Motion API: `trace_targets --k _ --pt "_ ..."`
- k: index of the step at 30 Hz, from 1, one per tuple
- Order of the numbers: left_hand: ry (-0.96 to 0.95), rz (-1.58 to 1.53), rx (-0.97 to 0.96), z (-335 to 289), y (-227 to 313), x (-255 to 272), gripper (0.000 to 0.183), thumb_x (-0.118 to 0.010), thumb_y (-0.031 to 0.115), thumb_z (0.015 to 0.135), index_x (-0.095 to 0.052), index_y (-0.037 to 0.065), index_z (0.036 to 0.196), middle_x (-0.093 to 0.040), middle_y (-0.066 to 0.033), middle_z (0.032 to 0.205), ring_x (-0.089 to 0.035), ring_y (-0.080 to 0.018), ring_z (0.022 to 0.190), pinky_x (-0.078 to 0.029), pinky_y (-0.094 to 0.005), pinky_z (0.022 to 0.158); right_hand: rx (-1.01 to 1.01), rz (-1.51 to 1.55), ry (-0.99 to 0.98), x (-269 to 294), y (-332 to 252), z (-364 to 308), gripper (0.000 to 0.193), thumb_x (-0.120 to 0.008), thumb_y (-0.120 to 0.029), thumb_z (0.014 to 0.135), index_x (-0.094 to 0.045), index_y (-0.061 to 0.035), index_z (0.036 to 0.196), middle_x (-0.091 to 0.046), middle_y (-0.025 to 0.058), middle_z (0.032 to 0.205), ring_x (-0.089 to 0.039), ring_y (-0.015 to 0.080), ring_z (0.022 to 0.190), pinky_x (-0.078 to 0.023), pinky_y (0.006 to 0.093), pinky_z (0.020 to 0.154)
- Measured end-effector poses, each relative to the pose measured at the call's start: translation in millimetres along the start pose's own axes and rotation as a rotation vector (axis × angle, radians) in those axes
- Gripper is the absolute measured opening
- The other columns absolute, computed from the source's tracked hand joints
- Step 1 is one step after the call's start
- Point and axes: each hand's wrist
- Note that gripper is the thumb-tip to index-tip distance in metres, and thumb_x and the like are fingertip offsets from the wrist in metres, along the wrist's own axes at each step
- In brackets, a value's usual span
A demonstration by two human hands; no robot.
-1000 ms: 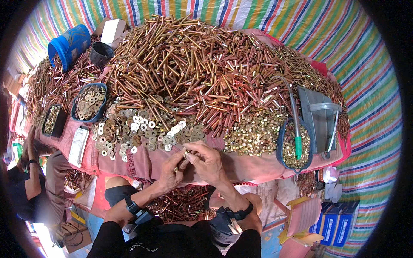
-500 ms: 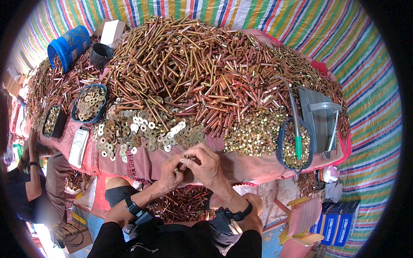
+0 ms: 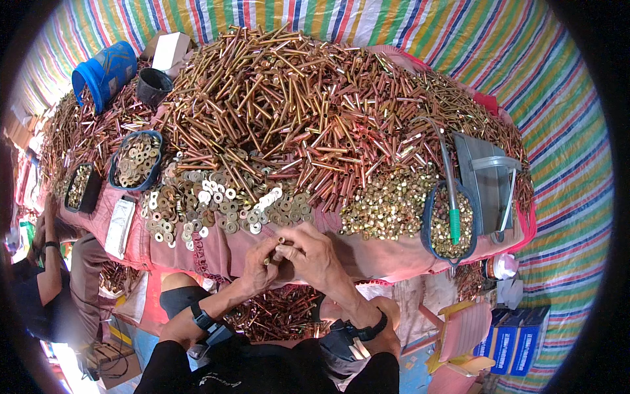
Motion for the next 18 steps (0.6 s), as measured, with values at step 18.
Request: trace_targets --k 18 --pt "-0.101 -0.090 0.051 -6.4 2.7 3.1 0.050 -0.064 -0.004 0.088 -0.066 0.006 0.137 -0.075 -0.0150 0.097 -0.074 -0.0237 0.080 -0.057 -0.0335 0.069 0.087 -0.052 -0.017 1.1 12.0 -6.6 0.026 -0.084 -0.016 0.091 -0.071 -0.0014 0.108 -0.071 0.0057 0.093 -0.066 0.0101 0.074 -0.053 0.0260 0.064"
Point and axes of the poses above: each hand's wrist, its own z-axis towards the middle knuckle, its own x-axis out of the back of the hand, y = z × x
